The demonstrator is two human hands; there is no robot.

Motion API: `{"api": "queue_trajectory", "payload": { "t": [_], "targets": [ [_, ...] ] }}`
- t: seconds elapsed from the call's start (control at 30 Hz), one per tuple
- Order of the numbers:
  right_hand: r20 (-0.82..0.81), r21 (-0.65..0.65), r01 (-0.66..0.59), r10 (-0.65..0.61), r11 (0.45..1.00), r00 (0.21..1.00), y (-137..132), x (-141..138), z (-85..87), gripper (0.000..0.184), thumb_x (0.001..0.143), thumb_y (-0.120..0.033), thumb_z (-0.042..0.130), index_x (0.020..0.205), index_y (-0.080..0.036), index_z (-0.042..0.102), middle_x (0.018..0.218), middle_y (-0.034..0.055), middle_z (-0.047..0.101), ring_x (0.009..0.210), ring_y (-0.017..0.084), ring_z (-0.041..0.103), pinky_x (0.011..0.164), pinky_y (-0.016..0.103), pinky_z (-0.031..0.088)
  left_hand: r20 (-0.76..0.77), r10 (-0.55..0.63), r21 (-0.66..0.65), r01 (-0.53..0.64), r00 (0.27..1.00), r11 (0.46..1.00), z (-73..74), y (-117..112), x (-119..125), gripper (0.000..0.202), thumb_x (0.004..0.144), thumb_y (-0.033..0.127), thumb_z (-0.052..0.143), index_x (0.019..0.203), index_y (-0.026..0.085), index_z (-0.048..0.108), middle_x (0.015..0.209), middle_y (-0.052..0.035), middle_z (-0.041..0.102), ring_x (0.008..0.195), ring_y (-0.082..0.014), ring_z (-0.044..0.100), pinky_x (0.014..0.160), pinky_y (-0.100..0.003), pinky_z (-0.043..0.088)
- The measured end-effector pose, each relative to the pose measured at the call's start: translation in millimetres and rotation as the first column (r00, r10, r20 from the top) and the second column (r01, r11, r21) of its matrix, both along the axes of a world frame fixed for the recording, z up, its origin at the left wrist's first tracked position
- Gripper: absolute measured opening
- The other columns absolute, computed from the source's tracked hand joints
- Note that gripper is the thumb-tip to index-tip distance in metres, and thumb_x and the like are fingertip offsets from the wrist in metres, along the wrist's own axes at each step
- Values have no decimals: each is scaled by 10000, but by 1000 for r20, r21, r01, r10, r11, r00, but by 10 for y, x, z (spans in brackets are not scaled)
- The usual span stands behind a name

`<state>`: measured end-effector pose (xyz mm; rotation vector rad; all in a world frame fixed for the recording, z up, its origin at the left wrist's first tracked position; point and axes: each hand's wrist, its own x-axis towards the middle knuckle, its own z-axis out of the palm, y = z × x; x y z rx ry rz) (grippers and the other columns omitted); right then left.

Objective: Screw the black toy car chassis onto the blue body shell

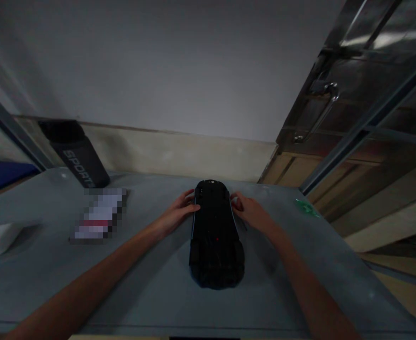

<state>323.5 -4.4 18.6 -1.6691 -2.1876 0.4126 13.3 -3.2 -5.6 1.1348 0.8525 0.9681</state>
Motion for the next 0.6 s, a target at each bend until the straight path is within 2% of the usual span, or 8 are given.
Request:
{"api": "queue_trajectory", "payload": {
  "t": [0.2, 0.33, 0.5, 0.6],
  "targets": [
    [10, -10, -37, 37, 999, 999, -26, 50, 26, 199, 1070, -244, 647, 1252, -267, 725, 861, 11, 751, 769, 211, 692, 722, 324, 446, 31, -36, 0, 36, 999, 999, 110, -46, 8, 818, 844, 320, 916, 1614, 252, 646, 1605, -145, 734, 1551, -369, 648, 1351, -564, 433],
    [17, -17, -29, 29, 999, 999, -23, 44, 56, 212, 1051, -202, 654, 1232, -270, 740, 872, 13, 769, 784, 214, 710, 733, 320, 445, 34, -55, -26, 56, 998, 998, 169, -65, 13, 791, 833, 314, 903, 1585, 236, 671, 1625, -140, 725, 1559, -373, 641, 1347, -538, 447],
    [13, 17, 8, -9, 1000, 1000, -10, 36, 91, 299, 1109, -252, 579, 1372, -274, 721, 911, 28, 786, 832, 233, 738, 801, 329, 491, -13, -47, 14, 47, 999, 999, 173, -77, 19, 734, 885, 327, 835, 1597, 259, 673, 1651, -124, 702, 1586, -383, 612, 1312, -519, 496],
    [-26, 69, 44, -42, 997, 999, -8, 29, 114, 301, 1128, -255, 539, 1366, -264, 722, 926, 40, 783, 827, 233, 745, 805, 330, 500, -24, -43, 28, 44, 999, 999, 172, -90, 35, 745, 880, 341, 837, 1602, 273, 665, 1694, -112, 663, 1598, -400, 593, 1298, -525, 512]
  ]
}}
